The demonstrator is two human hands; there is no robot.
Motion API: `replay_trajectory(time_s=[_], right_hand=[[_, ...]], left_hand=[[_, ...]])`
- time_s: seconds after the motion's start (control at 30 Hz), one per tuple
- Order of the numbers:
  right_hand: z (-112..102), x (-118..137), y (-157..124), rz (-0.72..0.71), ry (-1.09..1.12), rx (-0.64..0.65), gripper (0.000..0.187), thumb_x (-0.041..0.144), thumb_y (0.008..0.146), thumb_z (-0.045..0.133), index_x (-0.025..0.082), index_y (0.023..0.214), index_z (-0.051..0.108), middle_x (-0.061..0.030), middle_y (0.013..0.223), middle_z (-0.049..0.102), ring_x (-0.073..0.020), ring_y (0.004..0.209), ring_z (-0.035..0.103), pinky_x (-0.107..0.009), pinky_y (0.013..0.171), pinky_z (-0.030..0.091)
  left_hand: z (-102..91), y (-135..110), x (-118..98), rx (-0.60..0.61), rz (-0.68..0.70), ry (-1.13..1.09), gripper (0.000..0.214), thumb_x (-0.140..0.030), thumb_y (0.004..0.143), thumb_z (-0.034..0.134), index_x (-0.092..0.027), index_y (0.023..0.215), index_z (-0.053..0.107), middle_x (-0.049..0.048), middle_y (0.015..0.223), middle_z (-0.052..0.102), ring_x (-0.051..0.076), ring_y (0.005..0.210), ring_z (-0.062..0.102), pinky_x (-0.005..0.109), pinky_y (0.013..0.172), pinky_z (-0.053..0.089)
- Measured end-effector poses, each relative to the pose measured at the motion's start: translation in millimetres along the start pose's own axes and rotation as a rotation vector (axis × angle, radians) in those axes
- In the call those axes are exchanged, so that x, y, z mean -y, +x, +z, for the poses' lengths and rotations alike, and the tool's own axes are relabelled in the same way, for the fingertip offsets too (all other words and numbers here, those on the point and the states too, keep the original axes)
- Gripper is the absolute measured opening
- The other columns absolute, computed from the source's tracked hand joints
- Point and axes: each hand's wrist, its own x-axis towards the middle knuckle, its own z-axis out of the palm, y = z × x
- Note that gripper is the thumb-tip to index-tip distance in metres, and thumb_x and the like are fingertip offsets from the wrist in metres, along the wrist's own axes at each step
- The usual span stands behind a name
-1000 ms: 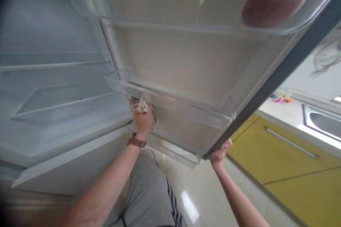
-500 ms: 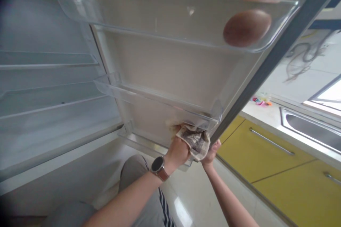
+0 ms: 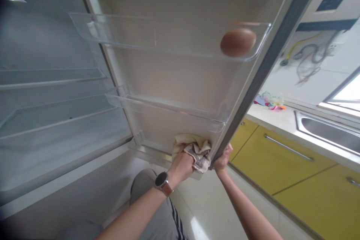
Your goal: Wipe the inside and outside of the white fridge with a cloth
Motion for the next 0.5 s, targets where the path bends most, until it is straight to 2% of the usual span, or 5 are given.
replay_trajectory(time_s=[0.17, 0.27, 0.4, 0.47, 0.5], right_hand=[[-7.0, -5.1, -6.3, -0.016, -0.005, -0.046, 0.061, 0.076, 0.094, 0.036, 0.024, 0.12, 0.053, -0.0028, 0.107, 0.053, -0.0219, 0.102, 0.051, -0.041, 0.098, 0.041], [-11.4, -5.4, -13.5, -0.027, -0.016, -0.045, 0.063, 0.077, 0.095, 0.037, 0.023, 0.123, 0.054, -0.0039, 0.109, 0.054, -0.023, 0.105, 0.052, -0.044, 0.103, 0.04], [-16.4, 0.0, -25.1, -0.055, -0.032, -0.056, 0.068, 0.079, 0.095, 0.036, 0.021, 0.127, 0.054, -0.0061, 0.114, 0.055, -0.0238, 0.108, 0.052, -0.046, 0.105, 0.039], [-18.8, 3.9, -30.7, -0.083, -0.057, -0.064, 0.067, 0.077, 0.097, 0.035, 0.02, 0.127, 0.054, -0.0068, 0.115, 0.056, -0.024, 0.109, 0.052, -0.046, 0.105, 0.039], [-20.0, 5.8, -33.2, -0.094, -0.072, -0.068, 0.065, 0.076, 0.098, 0.035, 0.02, 0.127, 0.054, -0.007, 0.115, 0.056, -0.024, 0.109, 0.052, -0.046, 0.105, 0.04]], left_hand=[[-18.4, -1.1, 2.5, -0.246, 0.032, -0.189, 0.034, -0.024, 0.095, 0.056, -0.028, 0.121, 0.078, 0.0086, 0.129, 0.074, 0.025, 0.128, 0.064, 0.045, 0.12, 0.045], [-44.1, 6.8, 11.4, -0.548, -0.059, -0.374, 0.032, -0.023, 0.097, 0.054, -0.026, 0.117, 0.078, 0.01, 0.121, 0.076, 0.024, 0.125, 0.065, 0.047, 0.119, 0.046], [-77.4, 17.1, 29.3, -0.983, -0.196, -0.513, 0.021, -0.024, 0.092, 0.063, -0.021, 0.106, 0.078, 0.0099, 0.108, 0.077, 0.023, 0.115, 0.069, 0.042, 0.117, 0.047], [-84.0, 18.3, 30.9, -1.061, -0.209, -0.479, 0.015, -0.024, 0.089, 0.065, -0.02, 0.097, 0.077, 0.0095, 0.101, 0.077, 0.022, 0.104, 0.071, 0.042, 0.112, 0.05], [-83.7, 17.9, 27.9, -1.054, -0.198, -0.445, 0.014, -0.024, 0.089, 0.065, -0.02, 0.094, 0.077, 0.0096, 0.098, 0.077, 0.023, 0.1, 0.072, 0.042, 0.11, 0.051]])
